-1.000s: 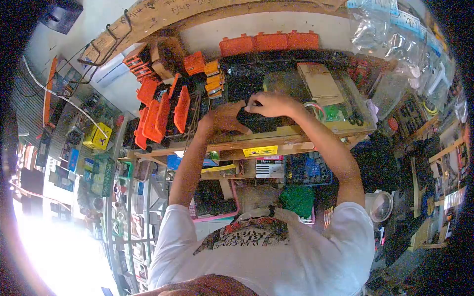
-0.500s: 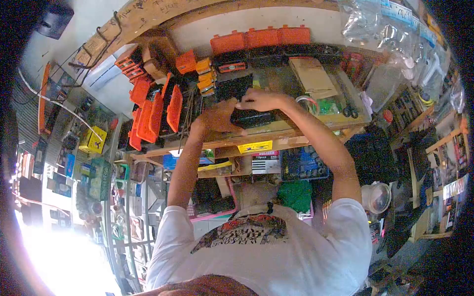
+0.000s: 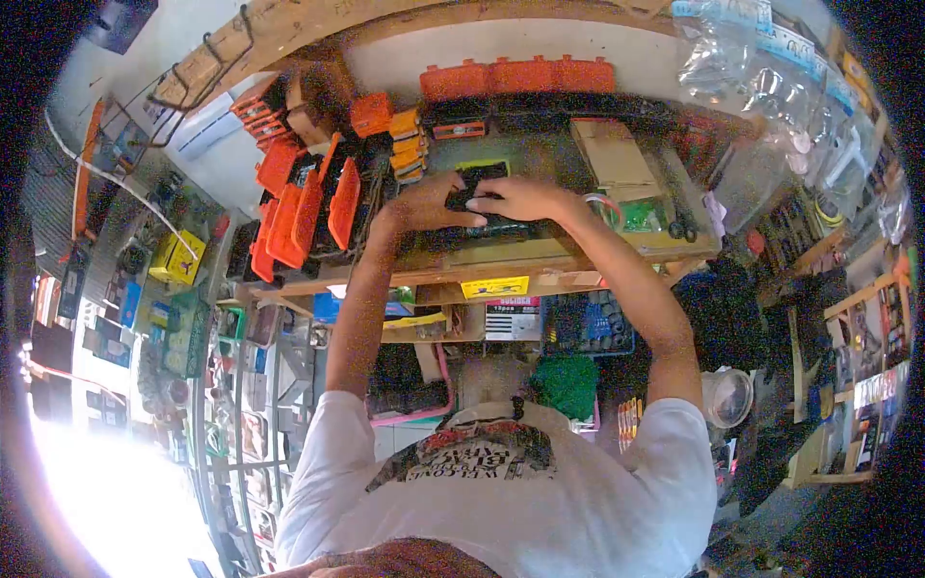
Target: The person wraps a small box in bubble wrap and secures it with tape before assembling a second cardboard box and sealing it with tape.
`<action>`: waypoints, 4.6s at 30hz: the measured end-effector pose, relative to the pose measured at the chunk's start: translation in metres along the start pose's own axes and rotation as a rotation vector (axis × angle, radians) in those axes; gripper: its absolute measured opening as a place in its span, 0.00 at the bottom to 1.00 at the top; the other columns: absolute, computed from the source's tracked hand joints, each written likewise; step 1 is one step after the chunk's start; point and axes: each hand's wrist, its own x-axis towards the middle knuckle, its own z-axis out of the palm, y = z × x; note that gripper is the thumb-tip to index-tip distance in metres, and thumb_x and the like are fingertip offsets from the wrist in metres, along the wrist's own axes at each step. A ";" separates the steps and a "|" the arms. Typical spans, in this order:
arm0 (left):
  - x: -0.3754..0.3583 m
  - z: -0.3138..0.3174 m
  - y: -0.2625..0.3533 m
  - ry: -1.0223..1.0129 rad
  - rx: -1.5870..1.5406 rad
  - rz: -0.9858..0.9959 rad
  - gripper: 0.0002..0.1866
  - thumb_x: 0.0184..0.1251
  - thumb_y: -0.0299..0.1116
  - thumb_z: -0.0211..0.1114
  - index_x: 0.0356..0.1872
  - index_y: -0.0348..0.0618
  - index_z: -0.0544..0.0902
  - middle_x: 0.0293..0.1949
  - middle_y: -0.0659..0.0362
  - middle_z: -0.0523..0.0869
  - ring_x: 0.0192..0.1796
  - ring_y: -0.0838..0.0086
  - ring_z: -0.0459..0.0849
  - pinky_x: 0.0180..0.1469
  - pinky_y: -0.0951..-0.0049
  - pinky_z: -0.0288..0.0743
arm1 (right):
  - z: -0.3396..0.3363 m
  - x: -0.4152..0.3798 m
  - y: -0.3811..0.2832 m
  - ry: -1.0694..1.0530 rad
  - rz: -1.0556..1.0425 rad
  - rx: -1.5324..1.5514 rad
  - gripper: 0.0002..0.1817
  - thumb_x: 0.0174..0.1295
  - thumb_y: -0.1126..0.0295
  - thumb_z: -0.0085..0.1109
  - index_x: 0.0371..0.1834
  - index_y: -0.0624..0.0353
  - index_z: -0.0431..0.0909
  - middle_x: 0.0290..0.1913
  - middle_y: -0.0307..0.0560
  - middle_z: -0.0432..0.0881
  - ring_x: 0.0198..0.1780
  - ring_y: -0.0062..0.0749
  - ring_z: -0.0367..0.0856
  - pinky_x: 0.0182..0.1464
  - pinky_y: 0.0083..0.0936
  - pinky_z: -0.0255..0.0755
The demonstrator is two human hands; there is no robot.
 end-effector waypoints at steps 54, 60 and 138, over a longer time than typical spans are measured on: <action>-0.042 0.100 0.069 0.446 -0.700 0.191 0.20 0.75 0.36 0.63 0.62 0.36 0.79 0.54 0.45 0.84 0.59 0.57 0.83 0.60 0.63 0.76 | 0.013 -0.170 -0.011 0.737 0.147 -0.357 0.08 0.63 0.67 0.68 0.41 0.58 0.86 0.43 0.44 0.85 0.50 0.43 0.78 0.59 0.41 0.63; -0.022 0.134 0.075 0.651 -0.983 0.102 0.23 0.74 0.36 0.65 0.65 0.35 0.77 0.61 0.48 0.80 0.63 0.66 0.79 0.60 0.69 0.76 | 0.033 -0.154 -0.060 0.796 -0.019 -0.104 0.09 0.59 0.72 0.71 0.41 0.61 0.85 0.41 0.46 0.86 0.46 0.43 0.80 0.51 0.36 0.69; -0.227 0.133 0.094 0.331 -0.899 -0.003 0.14 0.78 0.25 0.57 0.58 0.30 0.78 0.50 0.49 0.86 0.44 0.69 0.89 0.47 0.70 0.81 | 0.032 -0.143 -0.137 -0.718 0.096 0.504 0.25 0.50 0.61 0.75 0.49 0.64 0.84 0.30 0.45 0.86 0.28 0.25 0.82 0.33 0.25 0.75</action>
